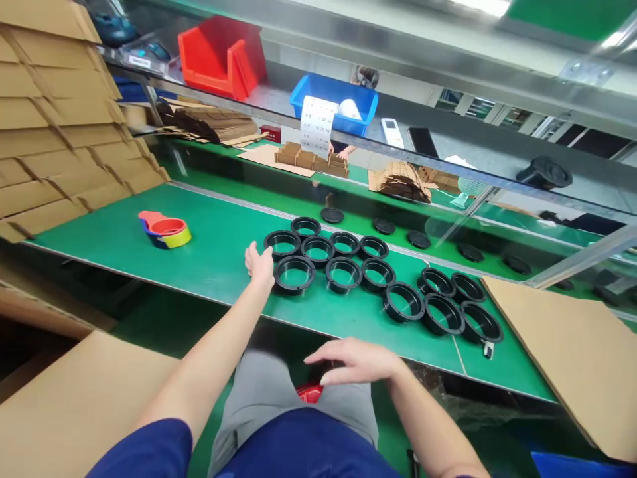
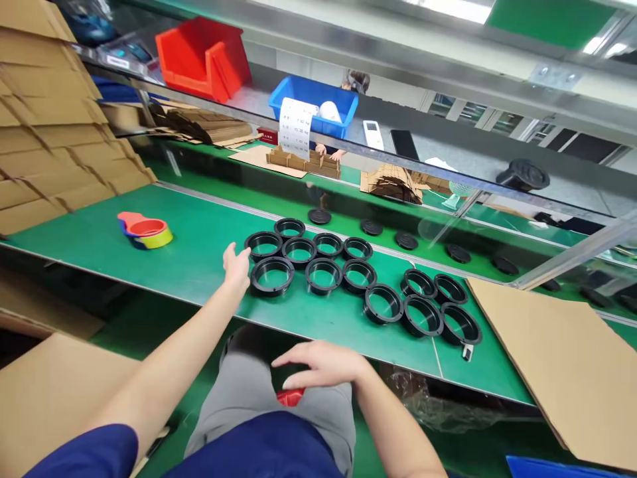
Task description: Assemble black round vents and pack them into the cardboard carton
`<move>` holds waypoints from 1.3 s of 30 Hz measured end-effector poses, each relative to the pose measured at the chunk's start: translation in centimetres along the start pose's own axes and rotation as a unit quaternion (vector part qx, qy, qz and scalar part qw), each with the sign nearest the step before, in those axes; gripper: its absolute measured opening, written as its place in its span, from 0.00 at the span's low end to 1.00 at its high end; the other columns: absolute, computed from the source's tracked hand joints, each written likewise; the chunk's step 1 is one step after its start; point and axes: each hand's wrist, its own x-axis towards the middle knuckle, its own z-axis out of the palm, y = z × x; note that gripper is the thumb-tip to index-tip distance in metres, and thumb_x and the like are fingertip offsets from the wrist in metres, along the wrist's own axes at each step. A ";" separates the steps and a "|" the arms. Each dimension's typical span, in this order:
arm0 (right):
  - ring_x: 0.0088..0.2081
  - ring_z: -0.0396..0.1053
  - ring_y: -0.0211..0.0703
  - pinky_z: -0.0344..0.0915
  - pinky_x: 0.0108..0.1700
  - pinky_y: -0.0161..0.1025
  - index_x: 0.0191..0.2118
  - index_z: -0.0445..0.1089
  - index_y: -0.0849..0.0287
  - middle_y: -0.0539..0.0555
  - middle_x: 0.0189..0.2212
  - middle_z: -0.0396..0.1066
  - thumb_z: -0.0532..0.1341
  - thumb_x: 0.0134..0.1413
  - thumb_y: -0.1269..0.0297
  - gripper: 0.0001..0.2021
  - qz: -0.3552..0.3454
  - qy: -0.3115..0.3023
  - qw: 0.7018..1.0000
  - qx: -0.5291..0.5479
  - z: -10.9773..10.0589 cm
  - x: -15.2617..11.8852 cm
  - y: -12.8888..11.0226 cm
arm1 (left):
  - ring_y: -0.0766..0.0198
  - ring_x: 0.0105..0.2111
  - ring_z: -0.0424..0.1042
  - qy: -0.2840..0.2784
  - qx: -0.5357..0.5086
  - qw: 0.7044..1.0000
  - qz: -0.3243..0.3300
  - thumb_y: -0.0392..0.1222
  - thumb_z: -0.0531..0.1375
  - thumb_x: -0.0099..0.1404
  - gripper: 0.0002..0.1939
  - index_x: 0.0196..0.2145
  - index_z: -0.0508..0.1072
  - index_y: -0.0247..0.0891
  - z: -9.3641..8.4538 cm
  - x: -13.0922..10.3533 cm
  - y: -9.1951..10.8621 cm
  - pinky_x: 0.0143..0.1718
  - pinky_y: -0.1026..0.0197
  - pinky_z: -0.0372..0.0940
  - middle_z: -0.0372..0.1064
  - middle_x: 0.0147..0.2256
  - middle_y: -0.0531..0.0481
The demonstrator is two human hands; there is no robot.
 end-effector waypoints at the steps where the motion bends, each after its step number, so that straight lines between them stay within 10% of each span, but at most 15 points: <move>1: 0.57 0.71 0.45 0.66 0.59 0.38 0.64 0.69 0.51 0.52 0.58 0.72 0.58 0.69 0.48 0.24 -0.014 0.020 1.000 0.003 -2.2 0.0 -1.0 | 0.39 0.69 0.49 -0.009 -0.006 1.000 0.001 0.47 0.53 0.72 0.28 0.66 0.61 0.33 -0.4 0.3 0.3 0.63 0.32 0.53 0.50 0.69 0.28; 7: 0.50 0.74 0.45 0.66 0.58 0.40 0.42 0.80 0.55 0.51 0.44 0.79 0.64 0.63 0.63 0.07 0.098 0.327 0.940 0.028 -16.3 7.8 2.9 | 0.42 0.65 0.59 -0.206 0.093 0.970 0.088 0.52 0.52 0.73 0.20 0.52 0.78 0.44 -1.3 2.3 2.5 0.66 0.25 0.32 0.68 0.61 0.40; 13: 0.40 0.74 0.41 0.74 0.44 0.41 0.44 0.73 0.63 0.54 0.41 0.74 0.62 0.68 0.63 0.08 0.275 0.486 0.819 0.135 -28.1 17.1 13.5 | 0.40 0.50 0.71 -0.124 0.128 0.983 0.050 0.52 0.54 0.70 0.18 0.43 0.80 0.40 -0.4 3.5 3.4 0.63 0.23 0.33 0.80 0.39 0.39; 19: 0.43 0.74 0.44 0.76 0.43 0.44 0.55 0.69 0.62 0.57 0.48 0.72 0.63 0.69 0.58 0.16 0.353 0.504 0.734 0.287 -33.6 23.0 21.0 | 0.46 0.48 0.73 -0.059 0.038 0.990 0.126 0.51 0.54 0.69 0.15 0.42 0.78 0.43 -0.3 5.5 4.5 0.66 0.28 0.35 0.79 0.42 0.44; 25: 0.42 0.74 0.43 0.76 0.42 0.42 0.54 0.70 0.62 0.56 0.47 0.72 0.64 0.68 0.60 0.15 0.312 0.516 0.704 0.375 -34.3 26.0 22.3 | 0.53 0.44 0.75 -0.089 -0.087 0.979 0.162 0.52 0.58 0.68 0.14 0.41 0.79 0.44 -0.5 6.2 5.4 0.67 0.43 0.51 0.79 0.41 0.47; 32: 0.29 0.74 0.35 0.78 0.37 0.34 0.34 0.64 0.60 0.47 0.27 0.68 0.73 0.56 0.66 0.15 0.138 0.522 0.746 0.390 -30.1 21.2 14.6 | 0.53 0.49 0.74 -0.165 -0.305 0.937 0.037 0.50 0.67 0.62 0.17 0.46 0.78 0.41 -0.7 4.9 7.4 0.57 0.53 0.65 0.76 0.46 0.44; 39: 0.31 0.77 0.38 0.81 0.38 0.37 0.33 0.63 0.57 0.47 0.31 0.74 0.80 0.39 0.51 0.27 -0.006 0.411 0.808 0.421 -17.9 13.1 6.2 | 0.50 0.55 0.72 -0.329 -0.632 0.670 -0.209 0.61 0.57 0.71 0.26 0.56 0.73 0.40 -2.3 2.1 11.1 0.56 0.49 0.69 0.74 0.53 0.42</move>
